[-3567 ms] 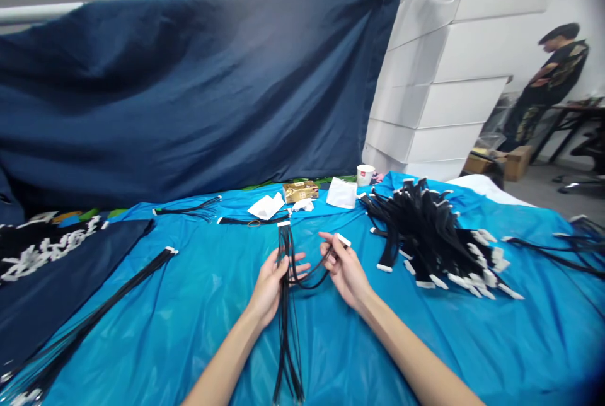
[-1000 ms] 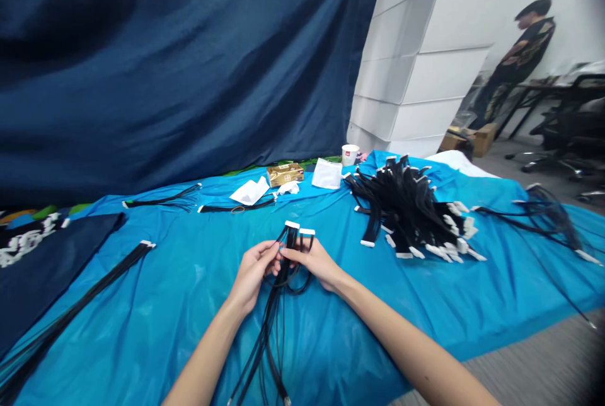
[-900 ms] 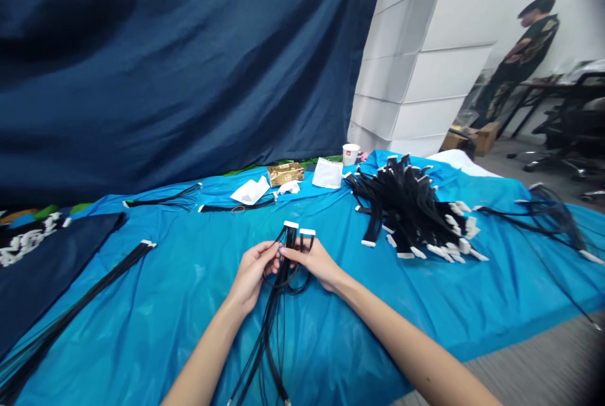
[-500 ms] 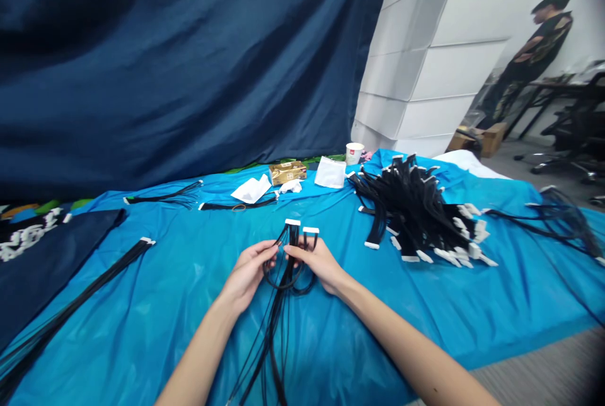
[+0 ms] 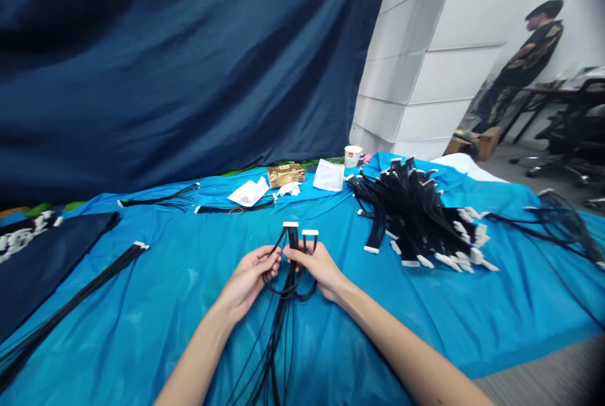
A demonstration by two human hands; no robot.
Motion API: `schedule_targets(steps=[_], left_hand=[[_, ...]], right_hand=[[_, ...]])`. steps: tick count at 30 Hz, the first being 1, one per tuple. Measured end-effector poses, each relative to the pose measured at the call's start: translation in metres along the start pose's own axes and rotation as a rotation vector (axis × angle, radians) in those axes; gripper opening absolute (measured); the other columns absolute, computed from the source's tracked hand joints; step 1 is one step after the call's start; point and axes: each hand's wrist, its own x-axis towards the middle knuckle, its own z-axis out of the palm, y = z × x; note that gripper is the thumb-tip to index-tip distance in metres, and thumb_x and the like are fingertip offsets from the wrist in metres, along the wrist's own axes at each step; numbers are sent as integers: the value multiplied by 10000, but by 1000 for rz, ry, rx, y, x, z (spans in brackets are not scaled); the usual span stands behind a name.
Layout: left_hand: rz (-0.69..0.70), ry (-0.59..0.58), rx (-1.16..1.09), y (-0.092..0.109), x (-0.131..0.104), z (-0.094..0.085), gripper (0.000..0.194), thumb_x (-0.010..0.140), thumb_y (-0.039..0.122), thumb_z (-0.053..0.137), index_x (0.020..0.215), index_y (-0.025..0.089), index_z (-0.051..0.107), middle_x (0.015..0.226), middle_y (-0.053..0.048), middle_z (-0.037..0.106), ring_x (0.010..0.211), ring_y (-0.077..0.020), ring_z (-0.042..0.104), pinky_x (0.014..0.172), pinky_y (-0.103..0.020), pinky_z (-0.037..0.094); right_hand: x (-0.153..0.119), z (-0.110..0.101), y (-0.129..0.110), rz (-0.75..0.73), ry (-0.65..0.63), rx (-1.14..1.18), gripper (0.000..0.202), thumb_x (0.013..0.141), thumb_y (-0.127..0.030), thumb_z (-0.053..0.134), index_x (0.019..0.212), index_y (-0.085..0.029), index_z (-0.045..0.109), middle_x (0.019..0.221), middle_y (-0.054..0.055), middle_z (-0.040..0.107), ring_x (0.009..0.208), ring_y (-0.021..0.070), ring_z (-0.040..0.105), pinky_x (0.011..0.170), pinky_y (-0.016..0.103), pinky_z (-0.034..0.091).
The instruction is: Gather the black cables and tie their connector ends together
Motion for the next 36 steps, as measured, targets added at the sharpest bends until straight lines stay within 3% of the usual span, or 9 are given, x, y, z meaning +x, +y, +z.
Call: schedule_targets(steps=[9, 13, 16, 24, 31, 36], left_hand=[[28, 110, 119, -1, -3, 9, 344, 577, 216, 695, 888, 133, 575, 734, -19, 581, 517, -58, 499, 492, -184, 388], [34, 103, 187, 0, -3, 10, 280, 615, 296, 660, 810, 103, 599, 593, 0, 553, 443, -45, 429, 435, -178, 327], [29, 127, 156, 1, -2, 7, 246, 624, 307, 651, 763, 111, 601, 605, 6, 545, 436, -36, 413, 423, -168, 307], [-63, 101, 64, 1, -3, 5, 186, 608, 244, 670, 749, 126, 637, 677, -9, 568, 540, -53, 462, 531, -165, 348], [91, 70, 206, 1, -2, 7, 201, 668, 281, 619, 802, 132, 638, 699, -20, 568, 588, -70, 464, 528, -161, 340], [112, 73, 131, -2, 2, 9, 269, 647, 260, 641, 890, 146, 626, 806, -41, 614, 694, -104, 535, 606, -174, 393]], right_hand=[[0, 0, 1, 1, -16, 19, 235, 665, -347, 608, 712, -116, 614, 626, 13, 556, 572, 95, 487, 503, 198, 358], [0, 1, 0, 12, -28, 26, 239, 654, -353, 614, 688, -117, 601, 624, 11, 555, 569, 98, 487, 497, 198, 358], [0, 1, 1, 25, -26, 22, 252, 645, -369, 617, 683, -121, 596, 620, 9, 553, 562, 100, 485, 496, 202, 364], [-1, 2, 1, 27, 22, -26, 258, 635, -371, 624, 689, -120, 600, 579, 5, 538, 527, 95, 461, 493, 205, 357], [-4, 4, -2, 3, 3, -68, 240, 646, -364, 609, 656, -125, 594, 550, -13, 514, 512, 81, 429, 485, 197, 323], [-4, 6, 3, -32, -26, -61, 249, 654, -372, 605, 631, -125, 579, 558, -11, 518, 525, 82, 432, 500, 195, 331]])
